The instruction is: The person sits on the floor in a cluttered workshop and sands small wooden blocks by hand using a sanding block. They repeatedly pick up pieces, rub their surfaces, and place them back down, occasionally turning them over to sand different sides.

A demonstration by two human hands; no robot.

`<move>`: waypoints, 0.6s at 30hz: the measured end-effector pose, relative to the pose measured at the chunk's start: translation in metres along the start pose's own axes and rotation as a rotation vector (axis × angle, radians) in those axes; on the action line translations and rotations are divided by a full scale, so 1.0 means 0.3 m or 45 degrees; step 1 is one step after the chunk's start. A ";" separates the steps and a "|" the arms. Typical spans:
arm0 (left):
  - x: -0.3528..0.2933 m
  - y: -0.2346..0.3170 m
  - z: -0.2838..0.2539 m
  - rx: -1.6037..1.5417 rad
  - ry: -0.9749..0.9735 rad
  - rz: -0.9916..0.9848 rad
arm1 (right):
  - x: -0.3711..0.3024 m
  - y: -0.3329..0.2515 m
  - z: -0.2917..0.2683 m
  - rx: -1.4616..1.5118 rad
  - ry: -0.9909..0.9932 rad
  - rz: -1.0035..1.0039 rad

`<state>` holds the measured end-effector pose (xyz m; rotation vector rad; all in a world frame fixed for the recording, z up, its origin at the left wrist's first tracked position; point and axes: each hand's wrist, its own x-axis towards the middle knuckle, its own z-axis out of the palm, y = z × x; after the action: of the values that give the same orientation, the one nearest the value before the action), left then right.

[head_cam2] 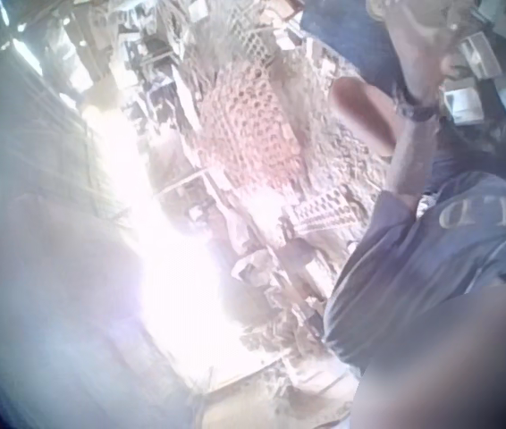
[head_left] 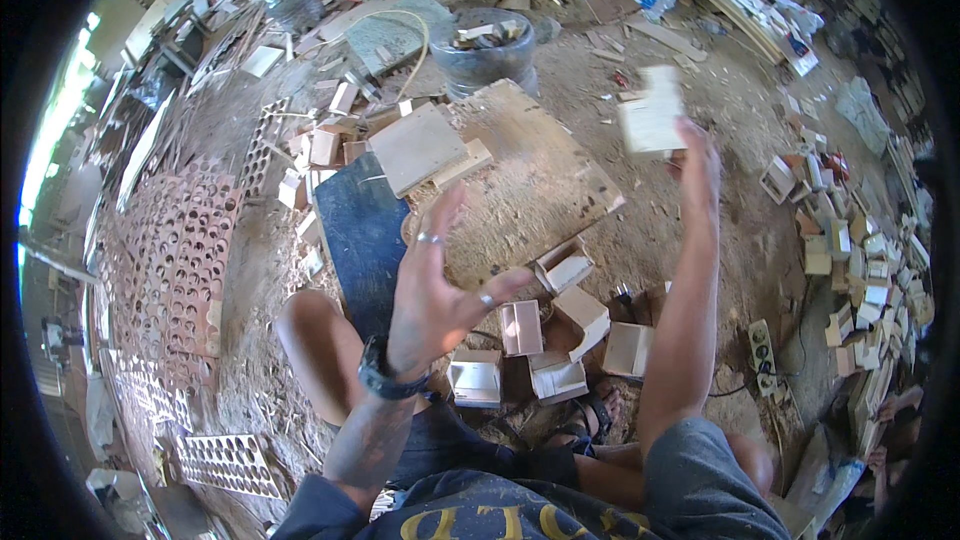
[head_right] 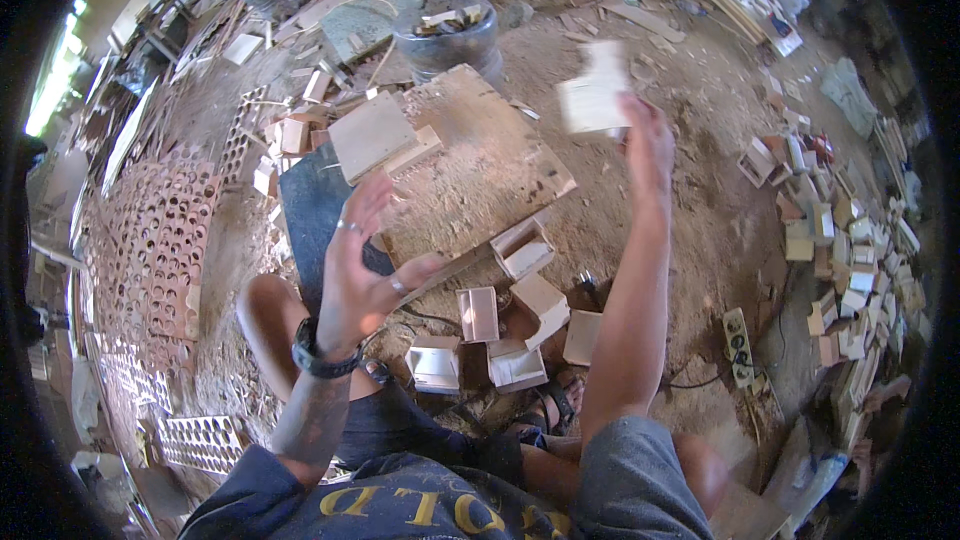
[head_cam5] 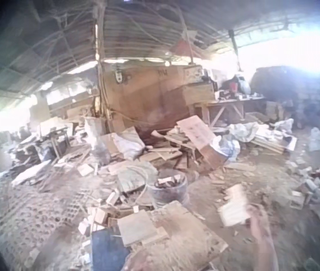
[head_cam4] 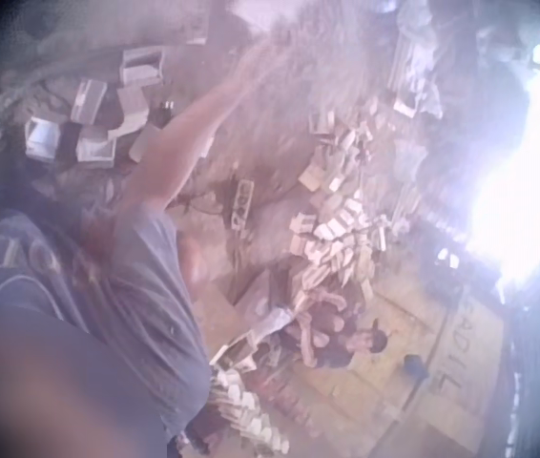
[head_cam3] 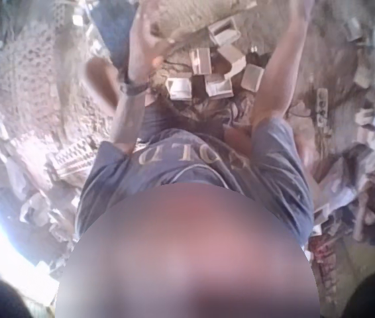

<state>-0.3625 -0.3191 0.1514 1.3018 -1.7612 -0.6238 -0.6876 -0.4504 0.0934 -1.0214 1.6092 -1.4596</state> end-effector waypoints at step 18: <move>0.246 -0.604 -0.237 0.500 0.292 -0.359 | -0.034 -0.017 0.441 0.189 -0.261 -0.126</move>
<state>-0.2160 -0.4434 0.0710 1.8353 -1.5709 -0.2676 -0.5636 -0.4971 0.0858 -1.1381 1.3029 -1.4638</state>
